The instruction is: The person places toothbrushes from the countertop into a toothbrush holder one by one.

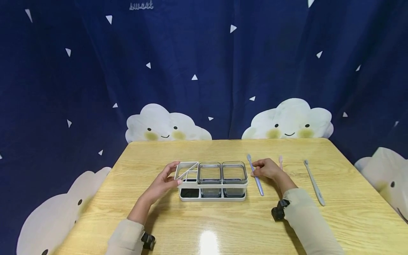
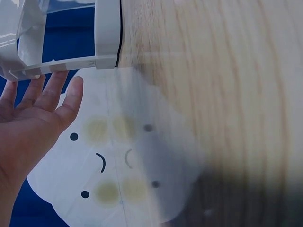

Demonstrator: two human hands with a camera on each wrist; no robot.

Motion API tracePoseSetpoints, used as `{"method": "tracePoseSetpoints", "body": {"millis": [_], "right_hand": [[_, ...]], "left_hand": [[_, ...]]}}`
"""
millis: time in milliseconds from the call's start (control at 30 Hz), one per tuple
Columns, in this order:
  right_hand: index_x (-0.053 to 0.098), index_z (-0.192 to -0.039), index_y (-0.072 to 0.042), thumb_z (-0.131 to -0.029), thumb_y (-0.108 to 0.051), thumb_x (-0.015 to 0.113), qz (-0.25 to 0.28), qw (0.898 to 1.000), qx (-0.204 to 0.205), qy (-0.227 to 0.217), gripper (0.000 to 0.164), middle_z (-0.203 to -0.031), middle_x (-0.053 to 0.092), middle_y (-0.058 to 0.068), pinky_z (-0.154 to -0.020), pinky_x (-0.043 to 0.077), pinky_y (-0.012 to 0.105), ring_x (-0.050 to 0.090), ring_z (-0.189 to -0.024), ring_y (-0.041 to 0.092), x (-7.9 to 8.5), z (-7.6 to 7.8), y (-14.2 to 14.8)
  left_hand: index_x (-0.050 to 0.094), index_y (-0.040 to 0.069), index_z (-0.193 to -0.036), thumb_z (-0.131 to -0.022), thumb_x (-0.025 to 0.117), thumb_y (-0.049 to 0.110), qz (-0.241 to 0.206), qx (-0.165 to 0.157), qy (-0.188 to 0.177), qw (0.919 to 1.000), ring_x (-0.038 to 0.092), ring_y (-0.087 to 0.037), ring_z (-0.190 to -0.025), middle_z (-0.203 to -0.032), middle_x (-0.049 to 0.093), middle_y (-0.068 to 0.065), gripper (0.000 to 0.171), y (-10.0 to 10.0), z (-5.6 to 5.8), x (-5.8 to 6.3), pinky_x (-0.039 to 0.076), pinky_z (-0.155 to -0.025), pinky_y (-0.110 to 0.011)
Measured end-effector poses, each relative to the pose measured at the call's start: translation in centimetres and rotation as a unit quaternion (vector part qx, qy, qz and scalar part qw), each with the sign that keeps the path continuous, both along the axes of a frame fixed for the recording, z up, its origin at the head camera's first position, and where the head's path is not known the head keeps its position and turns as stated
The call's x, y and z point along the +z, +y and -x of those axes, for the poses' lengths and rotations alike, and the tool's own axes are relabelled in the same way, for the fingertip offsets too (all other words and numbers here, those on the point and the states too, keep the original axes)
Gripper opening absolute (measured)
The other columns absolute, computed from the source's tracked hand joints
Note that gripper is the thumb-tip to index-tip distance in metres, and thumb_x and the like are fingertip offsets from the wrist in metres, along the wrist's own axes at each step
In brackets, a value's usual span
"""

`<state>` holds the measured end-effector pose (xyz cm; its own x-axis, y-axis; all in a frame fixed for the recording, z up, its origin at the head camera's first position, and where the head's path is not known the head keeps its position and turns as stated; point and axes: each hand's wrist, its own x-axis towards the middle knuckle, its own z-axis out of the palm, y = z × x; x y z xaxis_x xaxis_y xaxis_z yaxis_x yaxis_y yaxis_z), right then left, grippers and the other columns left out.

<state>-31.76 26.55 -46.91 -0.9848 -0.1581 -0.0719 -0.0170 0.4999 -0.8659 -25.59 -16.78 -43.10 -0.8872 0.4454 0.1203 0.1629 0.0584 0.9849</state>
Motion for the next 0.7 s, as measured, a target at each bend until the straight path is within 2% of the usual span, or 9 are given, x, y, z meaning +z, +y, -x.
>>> {"method": "tracePoseSetpoints", "body": {"millis": [333, 600, 700], "right_hand": [[0.057, -0.115, 0.012, -0.074, 0.001, 0.067, 0.008, 0.999, -0.022, -0.028, 0.043, -0.079, 0.05, 0.007, -0.059, 0.045, 0.024, 0.048, -0.07, 0.016, 0.15, -0.05, -0.38], [0.055, -0.121, 0.009, -0.077, 0.0, 0.061, 0.022, 0.999, -0.026, -0.032, 0.045, -0.094, 0.056, 0.014, -0.065, 0.048, 0.028, 0.052, -0.077, 0.021, 0.05, -0.16, -0.14], [0.054, -0.123, 0.009, -0.077, 0.001, 0.061, 0.045, 0.998, -0.025, -0.031, 0.047, -0.094, 0.055, 0.015, -0.065, 0.05, 0.03, 0.053, -0.077, 0.021, 0.18, -0.36, -0.02]], "left_hand": [[0.03, 0.012, -0.143, -0.087, 0.063, 0.001, 0.0, 0.005, -0.002, 1.0, 0.053, -0.029, -0.096, -0.136, 0.03, -0.029, 0.065, 0.01, -0.16, -0.01, 0.047, -0.079, -0.032], [0.031, 0.012, -0.143, -0.087, 0.063, 0.003, 0.008, 0.007, 0.001, 0.9999, 0.053, -0.029, -0.097, -0.135, 0.031, -0.029, 0.065, -0.03, -0.21, 0.13, 0.046, -0.083, -0.038], [0.03, 0.011, -0.143, -0.087, 0.063, 0.003, 0.01, 0.005, 0.004, 0.9999, 0.053, -0.029, -0.097, -0.135, 0.031, -0.029, 0.065, 0.0, -0.2, 0.23, 0.046, -0.083, -0.038]]}}
